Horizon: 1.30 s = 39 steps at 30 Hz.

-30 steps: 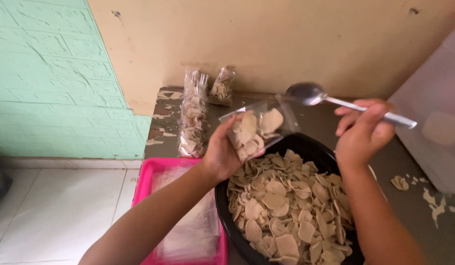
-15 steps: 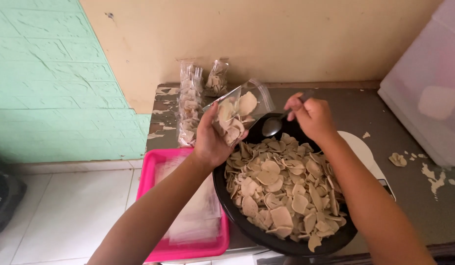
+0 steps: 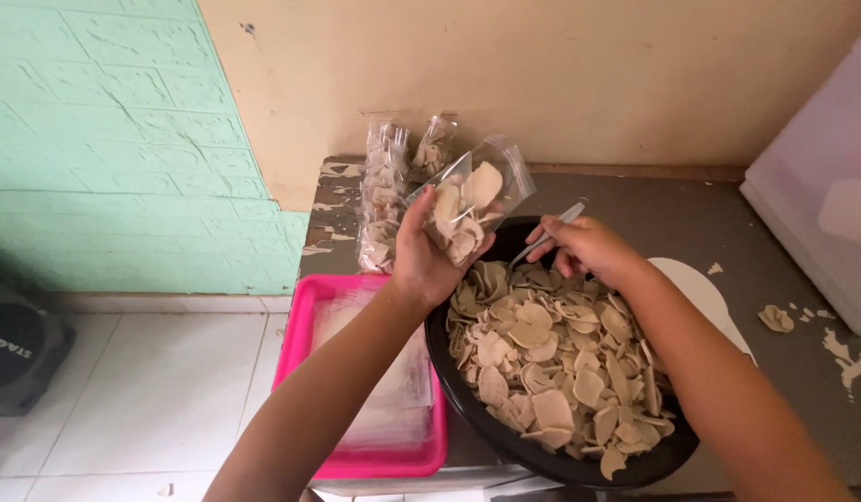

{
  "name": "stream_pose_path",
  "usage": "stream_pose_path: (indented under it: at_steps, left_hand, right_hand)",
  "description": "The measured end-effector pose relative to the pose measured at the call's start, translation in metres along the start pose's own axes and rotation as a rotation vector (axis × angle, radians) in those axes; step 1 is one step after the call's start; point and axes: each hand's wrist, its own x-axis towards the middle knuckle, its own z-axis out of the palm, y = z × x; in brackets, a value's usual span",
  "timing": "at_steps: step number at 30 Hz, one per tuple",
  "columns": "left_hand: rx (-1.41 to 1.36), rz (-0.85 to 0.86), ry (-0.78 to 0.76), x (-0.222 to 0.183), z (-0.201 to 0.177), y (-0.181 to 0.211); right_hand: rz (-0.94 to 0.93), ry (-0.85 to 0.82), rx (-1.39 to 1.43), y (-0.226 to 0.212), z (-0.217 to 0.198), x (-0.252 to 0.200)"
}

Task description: Packaging chips into small plastic bags using a spoon and weighing them on a digital scale for portion control.

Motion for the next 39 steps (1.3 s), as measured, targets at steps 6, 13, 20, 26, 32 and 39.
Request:
stream_pose_path:
  at_steps: [6, 13, 20, 26, 32, 39]
  left_hand:
    - [-0.072, 0.073, 0.012, 0.004, -0.004, 0.002]
    - [-0.058, 0.082, 0.044, 0.005, -0.010, 0.001]
    - [-0.049, 0.113, 0.047, 0.003, -0.007, 0.000]
    - [-0.033, 0.127, 0.109, 0.008, -0.019, -0.007]
    - [-0.014, 0.141, 0.112, -0.008, 0.004, 0.002]
    - [-0.005, 0.123, 0.077, -0.015, 0.013, 0.007]
  right_hand:
    - [0.106, -0.007, 0.076, -0.005, -0.001, -0.003]
    - [0.146, -0.065, 0.136, 0.004, -0.001, 0.011]
    - [0.123, 0.028, 0.252, 0.018, -0.031, 0.023]
    - [0.026, 0.121, 0.366, 0.017, -0.057, 0.025]
    - [-0.001, 0.281, 0.335, -0.057, -0.049, -0.012]
    - [-0.066, 0.559, 0.252, -0.154, -0.011, -0.044]
